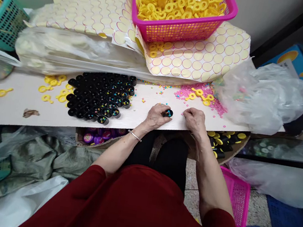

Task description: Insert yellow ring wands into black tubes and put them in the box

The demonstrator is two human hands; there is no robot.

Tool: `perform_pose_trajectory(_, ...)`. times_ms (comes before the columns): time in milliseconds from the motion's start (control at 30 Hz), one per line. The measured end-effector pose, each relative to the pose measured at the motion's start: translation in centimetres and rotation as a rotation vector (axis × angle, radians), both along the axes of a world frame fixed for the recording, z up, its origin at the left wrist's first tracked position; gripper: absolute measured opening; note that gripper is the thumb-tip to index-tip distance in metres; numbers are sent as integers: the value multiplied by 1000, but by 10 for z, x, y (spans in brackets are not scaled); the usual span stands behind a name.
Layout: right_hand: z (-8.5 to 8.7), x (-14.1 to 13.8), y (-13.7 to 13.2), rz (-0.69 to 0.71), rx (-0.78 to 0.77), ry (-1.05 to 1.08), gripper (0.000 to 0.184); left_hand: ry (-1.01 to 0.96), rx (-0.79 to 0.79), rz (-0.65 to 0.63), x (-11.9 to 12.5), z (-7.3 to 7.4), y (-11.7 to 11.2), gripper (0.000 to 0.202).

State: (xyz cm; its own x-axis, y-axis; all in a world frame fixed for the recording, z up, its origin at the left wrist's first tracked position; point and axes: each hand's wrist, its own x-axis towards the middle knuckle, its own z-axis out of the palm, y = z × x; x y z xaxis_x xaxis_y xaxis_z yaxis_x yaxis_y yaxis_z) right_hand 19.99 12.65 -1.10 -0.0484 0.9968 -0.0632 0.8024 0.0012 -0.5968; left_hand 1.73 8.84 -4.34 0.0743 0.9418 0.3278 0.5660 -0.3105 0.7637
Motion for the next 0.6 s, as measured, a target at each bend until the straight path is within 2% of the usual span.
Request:
perform_pose_trajectory(167,-6,1,-9,32,90,96,22,8,-1,-18,1,-1,0,33)
perform_pose_trajectory(333,-10,-4,-16,112,213,-51,17,24,-41,17,2,0,0,37)
perform_pose_trajectory(467,-4,-14,-24,132,291,69,14,71,-29,10,2,4,-2,23)
perform_pose_trajectory(600,9,-30,-32,235,302,189,14,86,12,-19,3,6,-3,15)
